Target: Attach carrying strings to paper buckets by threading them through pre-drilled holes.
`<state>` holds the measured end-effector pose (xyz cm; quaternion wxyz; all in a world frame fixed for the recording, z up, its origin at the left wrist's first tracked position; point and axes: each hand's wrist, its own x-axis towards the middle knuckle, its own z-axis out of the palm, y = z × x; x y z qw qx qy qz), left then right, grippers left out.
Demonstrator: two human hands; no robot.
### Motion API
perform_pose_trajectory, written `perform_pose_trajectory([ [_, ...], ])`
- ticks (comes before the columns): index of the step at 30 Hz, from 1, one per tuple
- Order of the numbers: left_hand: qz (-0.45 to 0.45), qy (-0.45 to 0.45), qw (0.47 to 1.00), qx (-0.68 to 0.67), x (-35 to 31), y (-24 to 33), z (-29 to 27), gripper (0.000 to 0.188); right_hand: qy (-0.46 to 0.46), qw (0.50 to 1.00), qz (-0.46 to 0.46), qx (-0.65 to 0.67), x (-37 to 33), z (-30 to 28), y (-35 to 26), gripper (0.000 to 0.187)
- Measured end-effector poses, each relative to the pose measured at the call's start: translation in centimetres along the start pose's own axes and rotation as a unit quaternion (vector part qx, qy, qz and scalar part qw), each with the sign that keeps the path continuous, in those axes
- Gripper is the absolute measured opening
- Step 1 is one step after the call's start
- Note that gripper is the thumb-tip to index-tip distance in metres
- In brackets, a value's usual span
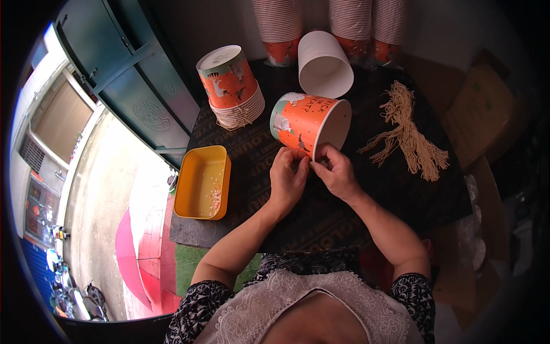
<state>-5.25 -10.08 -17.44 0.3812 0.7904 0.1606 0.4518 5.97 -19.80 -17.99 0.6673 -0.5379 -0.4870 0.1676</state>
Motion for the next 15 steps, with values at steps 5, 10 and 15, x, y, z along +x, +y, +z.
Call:
perform_pose_trajectory([
  [5,0.0,0.002,1.0,-0.002,-0.04,-0.05,0.03,0.007,0.002,1.0,0.0,-0.002,-0.03,0.2,-0.42,0.014],
  [10,0.001,-0.003,1.0,-0.009,0.02,0.17,0.08,0.007,0.003,0.999,-0.021,-0.035,-0.09,0.18,-0.2,0.016],
  [15,0.003,-0.012,1.0,-0.006,0.23,-0.02,0.07,0.007,0.003,0.997,-0.049,-0.055,-0.07,0.17,0.08,0.016],
])
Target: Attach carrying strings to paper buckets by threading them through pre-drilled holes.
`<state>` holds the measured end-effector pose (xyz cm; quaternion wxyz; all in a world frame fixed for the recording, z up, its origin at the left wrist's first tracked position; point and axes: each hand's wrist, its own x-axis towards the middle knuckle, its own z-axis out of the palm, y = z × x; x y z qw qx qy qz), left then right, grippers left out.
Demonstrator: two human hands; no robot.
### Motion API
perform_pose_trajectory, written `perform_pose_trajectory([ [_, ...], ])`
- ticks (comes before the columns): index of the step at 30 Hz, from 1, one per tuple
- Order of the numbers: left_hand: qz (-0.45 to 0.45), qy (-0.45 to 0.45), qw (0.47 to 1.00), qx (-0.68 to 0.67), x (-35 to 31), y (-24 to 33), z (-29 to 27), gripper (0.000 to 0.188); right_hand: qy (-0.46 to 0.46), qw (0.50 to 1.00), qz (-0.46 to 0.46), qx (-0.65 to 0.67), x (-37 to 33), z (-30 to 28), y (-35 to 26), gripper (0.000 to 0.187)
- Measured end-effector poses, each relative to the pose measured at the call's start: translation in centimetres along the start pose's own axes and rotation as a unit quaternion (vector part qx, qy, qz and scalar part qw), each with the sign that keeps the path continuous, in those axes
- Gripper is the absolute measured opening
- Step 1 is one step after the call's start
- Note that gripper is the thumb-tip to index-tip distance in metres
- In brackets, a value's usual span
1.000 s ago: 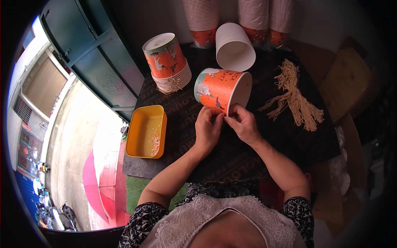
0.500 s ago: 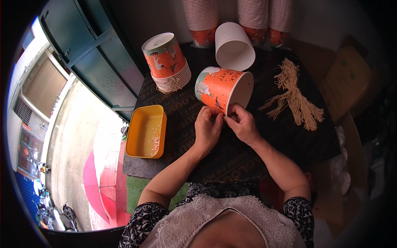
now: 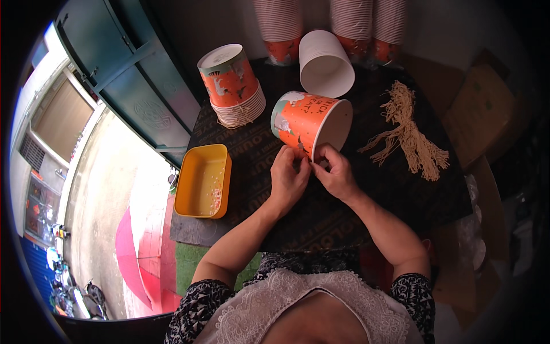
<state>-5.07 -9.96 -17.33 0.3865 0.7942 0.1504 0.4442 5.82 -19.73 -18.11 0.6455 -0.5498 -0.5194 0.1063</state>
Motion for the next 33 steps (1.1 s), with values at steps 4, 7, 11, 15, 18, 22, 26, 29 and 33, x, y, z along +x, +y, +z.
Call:
perform_pose_trajectory([
  [4,-0.022,-0.004,1.0,0.013,0.1,0.1,0.0,0.006,0.011,0.999,-0.017,-0.027,0.1,0.3,-0.1,0.016],
  [7,-0.056,-0.006,0.998,-0.016,0.3,0.3,-0.4,0.007,0.02,0.997,-0.045,-0.064,0.0,0.5,0.8,0.015],
  [11,-0.159,0.006,0.981,-0.113,1.0,0.7,-2.4,0.007,0.053,0.992,-0.062,-0.098,0.0,0.6,1.4,0.013],
  [15,-0.065,0.034,0.993,-0.087,2.5,2.4,-7.4,0.004,0.054,0.991,-0.03,-0.12,0.0,-0.2,0.6,0.011],
  [18,-0.019,0.065,0.997,0.038,3.0,1.8,-12.6,0.006,0.061,0.989,-0.046,-0.126,0.0,-0.2,0.5,0.013],
  [22,-0.064,0.055,0.98,0.179,2.7,0.6,-18.9,0.009,0.052,0.99,-0.033,-0.129,0.0,0.0,0.8,0.012],
  [26,-0.113,0.021,0.963,0.244,2.0,-1.4,-22.7,0.011,0.053,0.988,-0.041,-0.137,0.1,0.2,0.9,0.012],
  [29,-0.113,0.015,0.955,0.273,1.4,-3.1,-24.2,0.014,0.057,0.988,-0.04,-0.14,0.1,0.3,1.1,0.012],
  [33,-0.112,0.006,0.952,0.286,1.6,-3.5,-24.5,0.016,0.072,0.983,-0.032,-0.167,-0.1,-0.2,1.6,0.013],
])
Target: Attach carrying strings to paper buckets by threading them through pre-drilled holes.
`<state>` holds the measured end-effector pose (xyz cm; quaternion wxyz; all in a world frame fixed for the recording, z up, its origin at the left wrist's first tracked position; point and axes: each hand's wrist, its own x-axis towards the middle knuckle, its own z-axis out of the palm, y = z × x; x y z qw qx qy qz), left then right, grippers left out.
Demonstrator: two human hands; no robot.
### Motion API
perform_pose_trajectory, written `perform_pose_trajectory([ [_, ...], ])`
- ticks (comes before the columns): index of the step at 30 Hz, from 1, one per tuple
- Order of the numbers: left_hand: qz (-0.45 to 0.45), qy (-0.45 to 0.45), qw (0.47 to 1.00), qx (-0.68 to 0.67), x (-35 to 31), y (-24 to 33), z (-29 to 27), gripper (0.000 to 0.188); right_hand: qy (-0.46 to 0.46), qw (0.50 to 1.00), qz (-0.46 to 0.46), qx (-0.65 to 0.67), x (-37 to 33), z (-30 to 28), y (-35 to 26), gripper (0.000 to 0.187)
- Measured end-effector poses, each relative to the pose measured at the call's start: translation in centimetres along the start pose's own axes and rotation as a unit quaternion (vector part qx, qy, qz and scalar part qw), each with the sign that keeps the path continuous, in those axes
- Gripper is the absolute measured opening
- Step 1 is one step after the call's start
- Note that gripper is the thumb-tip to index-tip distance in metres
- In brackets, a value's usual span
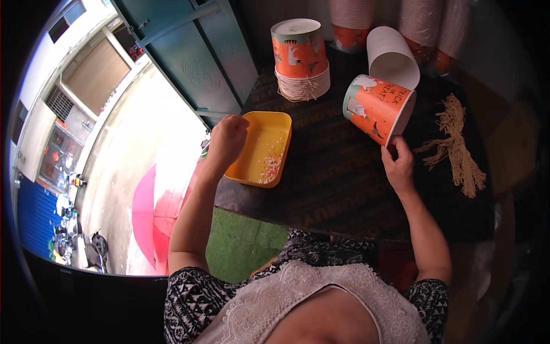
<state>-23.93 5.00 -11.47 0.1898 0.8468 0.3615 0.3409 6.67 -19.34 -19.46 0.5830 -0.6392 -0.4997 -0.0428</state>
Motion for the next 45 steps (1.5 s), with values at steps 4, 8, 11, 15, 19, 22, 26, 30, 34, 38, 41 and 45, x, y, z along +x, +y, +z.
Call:
perform_pose_trajectory([
  [4,-0.018,-0.014,1.0,-0.009,-0.5,1.0,-0.5,0.016,0.025,0.998,-0.042,-0.03,0.2,0.3,0.0,0.01],
  [8,0.036,-0.008,0.999,-0.019,-1.2,2.0,-0.2,0.013,0.027,0.999,-0.043,0.0,0.2,0.3,-0.4,0.007],
  [11,0.106,0.005,0.993,-0.058,-1.6,4.4,0.2,0.006,0.028,0.998,-0.051,0.015,0.2,-0.3,-0.6,0.007],
  [15,0.204,0.016,0.979,-0.01,-2.4,8.5,1.6,0.015,-0.002,0.998,-0.025,0.052,0.1,-1.1,-2.5,0.01],
  [19,0.289,-0.038,0.956,-0.043,-2.9,13.9,4.2,0.023,-0.021,0.994,-0.062,0.093,0.0,-0.8,-3.5,0.006],
  [22,0.363,-0.074,0.929,-0.014,-2.4,16.6,6.1,0.038,-0.03,0.988,-0.143,0.049,0.1,-0.4,-3.0,0.008],
  [26,0.406,-0.068,0.908,0.079,-1.7,19.8,8.3,0.049,-0.03,0.98,-0.192,0.038,0.2,-0.4,-2.8,0.011],
  [30,0.403,-0.075,0.909,0.074,-1.2,20.4,10.3,0.05,-0.018,0.984,-0.175,0.032,0.2,-1.0,-2.6,0.01],
  [34,0.445,-0.082,0.888,0.085,-0.2,20.6,10.2,0.034,-0.02,0.983,-0.182,0.021,0.2,-1.3,-2.4,0.011],
  [38,0.446,-0.12,0.879,0.116,0.1,21.5,9.0,0.026,-0.062,0.991,-0.119,-0.007,0.7,-3.9,-2.8,0.015],
  [41,0.447,-0.08,0.887,0.08,0.4,20.7,8.4,0.022,-0.081,0.989,-0.082,-0.088,0.4,-8.7,-0.7,0.015],
  [45,0.411,-0.017,0.908,0.075,0.2,18.5,7.3,0.032,-0.078,0.975,0.055,-0.199,0.0,-15.9,2.9,0.01],
])
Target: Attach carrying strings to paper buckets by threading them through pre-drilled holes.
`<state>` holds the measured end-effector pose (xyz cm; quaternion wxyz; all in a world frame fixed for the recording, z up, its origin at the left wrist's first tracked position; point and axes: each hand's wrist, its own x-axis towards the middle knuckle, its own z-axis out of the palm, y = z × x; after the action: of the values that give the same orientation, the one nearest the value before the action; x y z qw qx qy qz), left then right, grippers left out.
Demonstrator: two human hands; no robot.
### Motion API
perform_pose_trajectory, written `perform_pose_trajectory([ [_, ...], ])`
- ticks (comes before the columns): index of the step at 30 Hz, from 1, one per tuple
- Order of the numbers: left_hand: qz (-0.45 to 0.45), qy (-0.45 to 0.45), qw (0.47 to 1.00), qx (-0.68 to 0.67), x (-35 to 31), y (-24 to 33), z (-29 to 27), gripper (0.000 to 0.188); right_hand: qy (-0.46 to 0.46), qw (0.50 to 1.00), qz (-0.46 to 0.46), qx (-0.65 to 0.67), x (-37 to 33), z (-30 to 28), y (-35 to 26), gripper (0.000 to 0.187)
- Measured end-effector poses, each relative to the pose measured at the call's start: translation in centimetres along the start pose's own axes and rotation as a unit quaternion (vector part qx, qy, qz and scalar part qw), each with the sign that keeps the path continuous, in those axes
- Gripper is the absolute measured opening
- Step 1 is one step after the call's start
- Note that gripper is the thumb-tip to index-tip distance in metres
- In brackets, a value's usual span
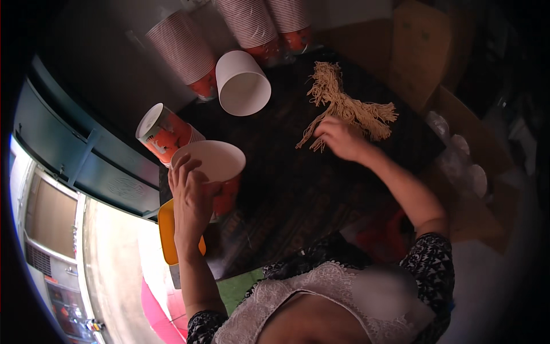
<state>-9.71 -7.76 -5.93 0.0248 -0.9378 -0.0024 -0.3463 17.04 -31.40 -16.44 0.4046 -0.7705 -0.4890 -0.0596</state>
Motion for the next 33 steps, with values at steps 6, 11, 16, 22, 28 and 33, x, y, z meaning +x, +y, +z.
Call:
perform_pose_trajectory([
  [6,-0.043,0.036,0.998,0.007,-1.8,0.2,-0.1,0.028,-0.061,0.991,0.049,-0.105,0.4,-2.7,4.2,0.009],
  [11,-0.114,0.049,0.991,-0.041,-3.2,0.3,-0.2,0.023,-0.105,0.975,0.019,-0.193,1.1,-3.0,4.9,0.009],
  [16,-0.142,0.065,0.987,-0.034,-4.0,0.5,0.4,0.022,-0.133,0.975,-0.002,-0.179,1.3,-2.4,5.0,0.009],
  [22,-0.153,0.079,0.984,-0.037,-3.6,1.1,1.6,0.024,-0.086,0.972,-0.126,-0.181,-0.2,-0.1,5.1,0.002],
  [28,-0.188,0.066,0.979,-0.053,-4.1,0.7,3.7,0.024,-0.093,0.943,-0.318,-0.025,-2.1,4.7,-4.6,0.007],
  [33,-0.181,0.09,0.976,-0.079,-3.7,2.4,4.3,0.032,-0.078,0.92,-0.375,0.08,-2.1,5.9,-12.1,0.01],
])
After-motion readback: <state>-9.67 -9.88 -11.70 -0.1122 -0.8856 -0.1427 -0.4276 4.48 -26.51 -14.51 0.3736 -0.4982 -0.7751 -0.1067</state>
